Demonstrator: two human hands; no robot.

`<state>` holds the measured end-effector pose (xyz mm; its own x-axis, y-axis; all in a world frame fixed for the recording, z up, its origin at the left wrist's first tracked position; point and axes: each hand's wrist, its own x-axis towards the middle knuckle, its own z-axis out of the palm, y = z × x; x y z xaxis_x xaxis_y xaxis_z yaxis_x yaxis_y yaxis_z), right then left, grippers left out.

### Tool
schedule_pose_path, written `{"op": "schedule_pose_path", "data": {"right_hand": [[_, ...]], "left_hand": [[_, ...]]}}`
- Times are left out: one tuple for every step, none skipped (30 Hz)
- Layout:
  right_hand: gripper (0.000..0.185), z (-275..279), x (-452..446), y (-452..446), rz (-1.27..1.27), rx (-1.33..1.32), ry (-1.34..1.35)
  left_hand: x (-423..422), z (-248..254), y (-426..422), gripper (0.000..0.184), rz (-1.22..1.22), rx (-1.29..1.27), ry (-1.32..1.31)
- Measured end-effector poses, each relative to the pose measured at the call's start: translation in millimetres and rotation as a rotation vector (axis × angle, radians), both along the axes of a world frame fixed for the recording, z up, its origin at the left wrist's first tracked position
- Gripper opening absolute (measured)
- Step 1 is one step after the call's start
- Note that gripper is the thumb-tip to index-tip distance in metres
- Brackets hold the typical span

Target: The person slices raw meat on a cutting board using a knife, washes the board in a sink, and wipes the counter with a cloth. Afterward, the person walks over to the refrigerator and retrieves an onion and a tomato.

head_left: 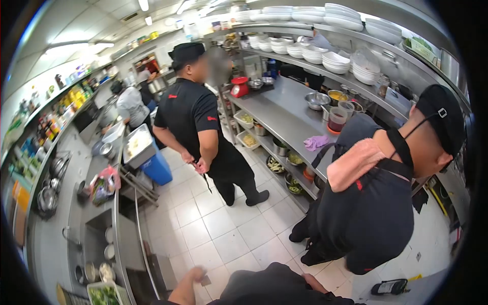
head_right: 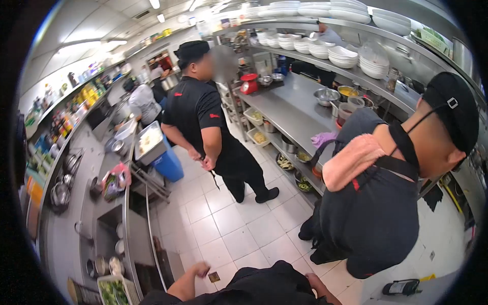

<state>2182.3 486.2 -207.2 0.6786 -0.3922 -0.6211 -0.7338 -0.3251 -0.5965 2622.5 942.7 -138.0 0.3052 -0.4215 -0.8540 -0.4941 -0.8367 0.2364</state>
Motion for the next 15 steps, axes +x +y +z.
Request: {"op": "schedule_pose_path", "data": {"right_hand": [[0.034,8.0,21.9,2.0,-0.051,0.022,-0.108],[0.036,11.4,41.7,8.3,-0.1,0.046,-0.217],[0.037,-1.3,54.0,8.6,-0.137,-0.011,-0.113],[0.039,7.0,71.4,9.2,-0.062,-0.111,0.138],[0.04,17.3,88.1,7.5,-0.2,0.006,0.251],[0.041,20.8,95.8,7.1,-0.334,0.13,0.372],[0.04,-1.2,97.5,3.9,-0.166,-0.067,0.372],[0.042,-35.3,96.3,10.8,0.007,-0.254,0.371],[0.046,-17.9,111.9,15.8,-0.01,-0.266,0.412],[0.048,23.9,144.6,10.7,-0.034,-0.051,0.576],[0.048,8.0,164.8,8.8,0.031,-0.078,0.505],[0.047,1.5,187.8,6.6,0.093,-0.105,0.439],[0.045,12.7,221.6,2.0,0.017,-0.058,0.43],[0.043,33.9,258.2,-0.3,-0.061,-0.009,0.422],[0.043,-1.0,278.9,-0.6,0.039,-0.199,0.228]], "left_hand": [[-5.8,-10.3,47.3,0.027,-0.049,0.017,0.121],[-14.1,-11.7,86.4,0.027,-0.001,0.032,0.195],[-14.2,-7.2,109.8,0.027,0.097,0.046,0.24],[-12.1,-3.3,124.9,0.027,0.196,0.065,0.269],[-2.7,-4.0,130.3,0.027,0.264,0.065,0.289],[10.0,-1.2,127.2,0.027,0.299,0.06,0.309],[27.1,-3.4,119.4,0.027,0.308,0.043,0.321],[48.3,-9.1,110.7,0.027,0.295,0.026,0.339],[76.1,-17.4,98.5,0.027,0.256,-0.002,0.353],[107.9,-30.3,85.1,0.027,0.166,-0.043,0.365],[147.5,-44.9,66.9,0.027,-0.011,-0.123,0.366],[194.0,-71.2,47.6,0.027,-0.316,-0.268,0.35],[250.0,-95.0,17.7,0.027,-0.692,-0.496,0.302],[305.5,-107.9,-25.6,0.01,-0.624,-0.029,0.428],[341.4,-85.1,-71.2,0.032,-0.558,-0.238,0.423]]}}
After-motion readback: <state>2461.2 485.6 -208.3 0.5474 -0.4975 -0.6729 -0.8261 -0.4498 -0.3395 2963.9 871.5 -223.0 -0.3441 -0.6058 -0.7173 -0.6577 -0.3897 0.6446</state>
